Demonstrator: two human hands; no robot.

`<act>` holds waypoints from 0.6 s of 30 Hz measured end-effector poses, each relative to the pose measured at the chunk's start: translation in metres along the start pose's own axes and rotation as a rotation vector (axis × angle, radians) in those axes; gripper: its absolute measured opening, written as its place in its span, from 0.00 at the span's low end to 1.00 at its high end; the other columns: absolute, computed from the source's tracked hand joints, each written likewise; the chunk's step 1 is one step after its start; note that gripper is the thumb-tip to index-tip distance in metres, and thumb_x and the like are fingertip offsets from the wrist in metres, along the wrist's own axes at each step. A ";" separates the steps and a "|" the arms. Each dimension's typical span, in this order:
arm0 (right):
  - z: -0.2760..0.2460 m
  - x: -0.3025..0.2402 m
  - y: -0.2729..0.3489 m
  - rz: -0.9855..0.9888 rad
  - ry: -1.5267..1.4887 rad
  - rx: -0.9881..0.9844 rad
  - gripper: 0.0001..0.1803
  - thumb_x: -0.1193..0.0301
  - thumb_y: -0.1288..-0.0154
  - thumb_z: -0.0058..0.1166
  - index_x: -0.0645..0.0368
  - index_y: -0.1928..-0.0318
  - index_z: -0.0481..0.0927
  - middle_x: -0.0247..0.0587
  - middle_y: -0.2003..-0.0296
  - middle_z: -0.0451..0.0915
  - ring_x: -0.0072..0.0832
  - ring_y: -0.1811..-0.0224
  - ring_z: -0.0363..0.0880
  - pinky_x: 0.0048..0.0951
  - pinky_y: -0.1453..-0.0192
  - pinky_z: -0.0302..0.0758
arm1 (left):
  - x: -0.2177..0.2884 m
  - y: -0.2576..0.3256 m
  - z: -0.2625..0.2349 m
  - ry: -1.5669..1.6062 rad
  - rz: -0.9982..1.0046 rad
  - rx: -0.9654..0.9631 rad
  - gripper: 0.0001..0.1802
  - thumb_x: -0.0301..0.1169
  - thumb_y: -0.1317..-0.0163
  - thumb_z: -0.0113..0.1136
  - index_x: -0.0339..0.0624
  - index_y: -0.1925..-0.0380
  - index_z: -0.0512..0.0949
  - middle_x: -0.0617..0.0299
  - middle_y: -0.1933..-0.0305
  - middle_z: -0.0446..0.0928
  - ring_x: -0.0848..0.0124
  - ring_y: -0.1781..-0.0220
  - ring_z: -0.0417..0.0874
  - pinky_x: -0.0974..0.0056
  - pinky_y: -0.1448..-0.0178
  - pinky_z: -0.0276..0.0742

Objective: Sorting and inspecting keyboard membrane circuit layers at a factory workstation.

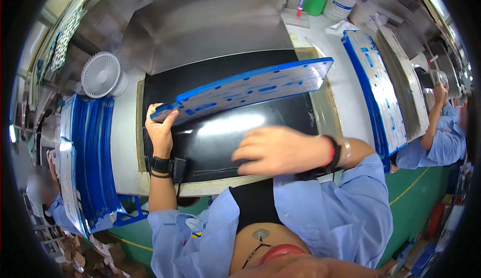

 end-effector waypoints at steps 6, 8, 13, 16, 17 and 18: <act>-0.128 0.065 0.007 0.232 0.704 0.223 0.32 0.53 0.58 0.68 0.57 0.53 0.76 0.39 0.57 0.83 0.42 0.55 0.80 0.38 0.51 0.75 | 0.017 -0.001 -0.002 0.191 0.062 -0.051 0.16 0.37 0.30 0.44 0.34 0.66 0.74 0.60 0.62 0.72 0.72 0.58 0.70 0.69 0.50 0.63; -0.077 0.138 0.060 0.808 0.452 -0.290 0.35 0.50 0.58 0.69 0.53 0.50 0.76 0.41 0.65 0.84 0.44 0.61 0.82 0.38 0.57 0.75 | 0.019 -0.007 0.008 0.211 0.054 -0.063 0.14 0.34 0.30 0.44 0.33 0.62 0.75 0.60 0.59 0.73 0.72 0.53 0.72 0.70 0.46 0.63; -0.079 0.154 0.068 0.699 0.177 -0.188 0.23 0.53 0.51 0.67 0.53 0.58 0.81 0.43 0.71 0.83 0.41 0.67 0.83 0.34 0.63 0.76 | 0.009 0.004 -0.007 0.185 -0.015 0.004 0.14 0.34 0.30 0.44 0.35 0.56 0.74 0.60 0.55 0.73 0.73 0.51 0.72 0.69 0.44 0.65; -0.112 0.171 0.117 0.943 -0.230 0.118 0.17 0.64 0.41 0.62 0.59 0.53 0.82 0.36 0.65 0.83 0.20 0.65 0.79 0.23 0.57 0.74 | 0.007 0.007 -0.015 0.232 -0.005 -0.036 0.15 0.33 0.30 0.41 0.36 0.54 0.73 0.59 0.52 0.72 0.70 0.50 0.72 0.65 0.40 0.64; -0.117 0.178 0.139 0.964 -0.350 0.269 0.17 0.66 0.40 0.61 0.61 0.53 0.81 0.33 0.62 0.83 0.17 0.63 0.77 0.22 0.55 0.73 | 0.008 0.004 -0.013 0.221 0.004 -0.046 0.15 0.33 0.30 0.40 0.35 0.55 0.73 0.59 0.52 0.71 0.70 0.50 0.71 0.65 0.40 0.64; -0.119 0.178 0.156 0.935 -0.409 0.385 0.17 0.69 0.40 0.61 0.61 0.52 0.80 0.32 0.57 0.81 0.16 0.60 0.76 0.21 0.54 0.73 | 0.009 0.002 -0.008 0.212 0.020 -0.061 0.15 0.32 0.30 0.39 0.35 0.55 0.73 0.59 0.53 0.71 0.70 0.50 0.71 0.66 0.40 0.64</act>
Point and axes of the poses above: each hand's wrist, its own y-axis away from the middle knuckle, its own z-axis out of the palm, x = y × z, the point moved 7 cm from there along -y, towards the middle knuckle
